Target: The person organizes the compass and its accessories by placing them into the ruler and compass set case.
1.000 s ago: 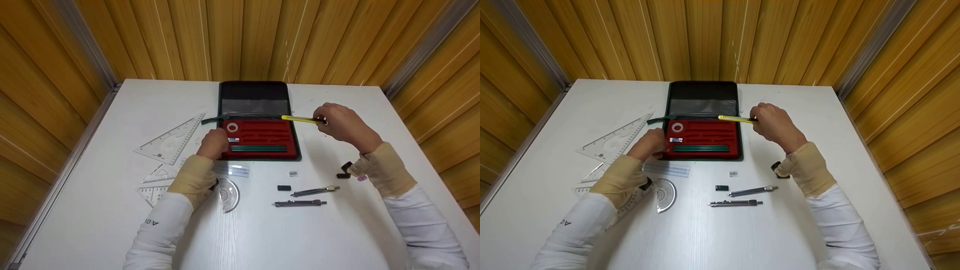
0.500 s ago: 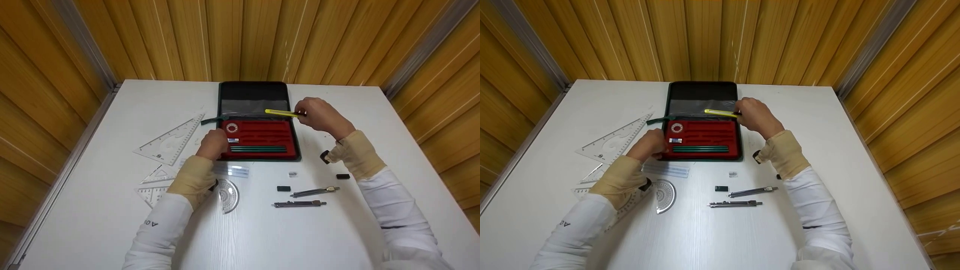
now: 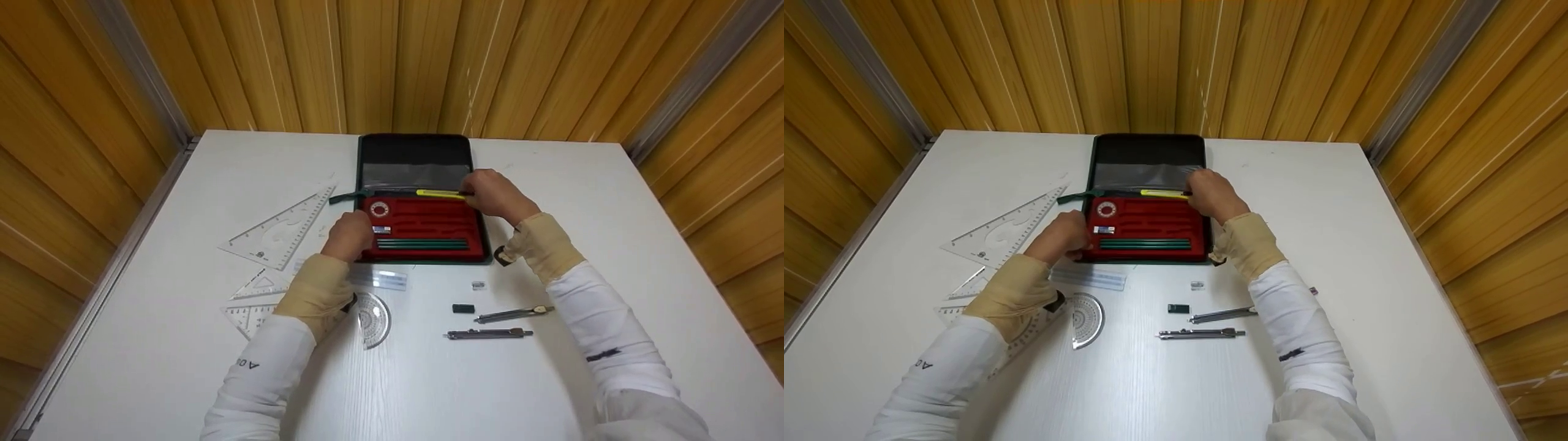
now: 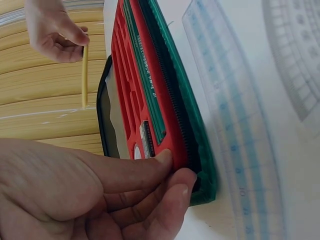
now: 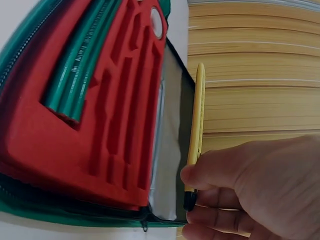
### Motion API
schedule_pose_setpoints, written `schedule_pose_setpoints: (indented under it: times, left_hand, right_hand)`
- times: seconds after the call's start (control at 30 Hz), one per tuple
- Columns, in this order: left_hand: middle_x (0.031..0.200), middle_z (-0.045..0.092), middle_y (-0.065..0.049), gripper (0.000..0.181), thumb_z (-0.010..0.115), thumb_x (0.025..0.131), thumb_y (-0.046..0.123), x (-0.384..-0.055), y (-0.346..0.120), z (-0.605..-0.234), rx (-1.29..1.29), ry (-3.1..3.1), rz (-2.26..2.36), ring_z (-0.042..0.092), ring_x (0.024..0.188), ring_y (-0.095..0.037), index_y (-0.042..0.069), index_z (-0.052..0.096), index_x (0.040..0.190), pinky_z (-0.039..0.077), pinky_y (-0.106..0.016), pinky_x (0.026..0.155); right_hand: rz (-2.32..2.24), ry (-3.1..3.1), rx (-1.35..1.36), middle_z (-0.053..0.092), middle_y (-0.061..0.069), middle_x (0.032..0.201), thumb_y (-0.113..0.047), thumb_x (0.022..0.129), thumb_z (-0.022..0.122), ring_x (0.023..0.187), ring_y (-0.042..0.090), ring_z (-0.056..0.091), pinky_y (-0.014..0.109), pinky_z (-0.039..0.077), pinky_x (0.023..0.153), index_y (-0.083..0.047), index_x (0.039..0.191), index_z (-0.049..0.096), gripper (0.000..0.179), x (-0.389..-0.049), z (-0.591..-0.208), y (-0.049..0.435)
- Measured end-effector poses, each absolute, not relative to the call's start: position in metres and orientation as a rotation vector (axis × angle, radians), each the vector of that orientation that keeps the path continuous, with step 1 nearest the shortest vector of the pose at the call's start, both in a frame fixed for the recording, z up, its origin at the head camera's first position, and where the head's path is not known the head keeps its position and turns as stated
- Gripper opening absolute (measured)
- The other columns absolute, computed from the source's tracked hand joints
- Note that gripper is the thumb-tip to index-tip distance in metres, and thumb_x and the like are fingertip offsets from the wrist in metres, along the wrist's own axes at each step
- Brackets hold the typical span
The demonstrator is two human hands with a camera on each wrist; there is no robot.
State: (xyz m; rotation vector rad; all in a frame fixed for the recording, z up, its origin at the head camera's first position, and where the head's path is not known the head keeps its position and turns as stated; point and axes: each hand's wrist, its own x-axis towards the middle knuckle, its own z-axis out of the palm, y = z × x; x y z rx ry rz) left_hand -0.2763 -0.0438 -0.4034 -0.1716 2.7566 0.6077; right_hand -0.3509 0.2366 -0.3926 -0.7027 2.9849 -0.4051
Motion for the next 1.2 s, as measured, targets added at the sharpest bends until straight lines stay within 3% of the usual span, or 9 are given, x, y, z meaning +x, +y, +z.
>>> schedule_pose_setpoints:
  times: [0.3, 0.67, 0.97, 1.2]
  left_hand:
    - [0.117, 0.069, -0.020, 0.035, 0.071, 0.090, -0.001, -0.276, -0.044, -0.403, -0.180, 2.759, 0.604, 0.067, 0.096, -0.029, -0.006, 0.064, 0.124, 0.059, -0.037, 0.069]
    - [0.120, 0.068, -0.019, 0.032, 0.069, 0.093, 0.001, -0.278, -0.042, -0.403, -0.230, 2.710, 0.640, 0.068, 0.092, -0.028, -0.005, 0.065, 0.124, 0.060, -0.034, 0.067]
    - [0.118, 0.069, -0.018, 0.031, 0.070, 0.092, 0.001, -0.277, -0.043, -0.406, -0.216, 2.718, 0.636, 0.068, 0.090, -0.028, -0.005, 0.066, 0.122, 0.059, -0.035, 0.067]
    - [0.115, 0.070, -0.020, 0.031, 0.072, 0.090, 0.003, -0.277, -0.047, -0.407, -0.160, 2.733, 0.625, 0.069, 0.083, -0.027, -0.006, 0.067, 0.120, 0.057, -0.031, 0.058]
  right_hand:
    - [-0.370, 2.961, -0.684, 0.072, 0.018, 0.097, -0.002, 0.095, 0.067, 0.083, 0.028, 0.060, 0.048, 0.054, 0.079, 0.003, 0.101, 0.076, 0.012, -0.357, -0.405, 0.227]
    - [-0.387, 2.924, -0.666, 0.073, 0.019, 0.105, -0.003, 0.098, 0.067, 0.092, 0.030, 0.065, 0.049, 0.055, 0.085, 0.003, 0.109, 0.077, 0.016, -0.360, -0.417, 0.222]
    - [-0.441, 2.912, -0.649, 0.071, 0.022, 0.117, 0.003, 0.097, 0.063, 0.110, 0.036, 0.064, 0.051, 0.052, 0.096, 0.003, 0.116, 0.075, 0.023, -0.359, -0.421, 0.223]
    - [-0.448, 2.921, -0.630, 0.070, 0.025, 0.118, 0.001, 0.097, 0.064, 0.111, 0.038, 0.063, 0.051, 0.052, 0.095, 0.006, 0.117, 0.073, 0.022, -0.359, -0.423, 0.225]
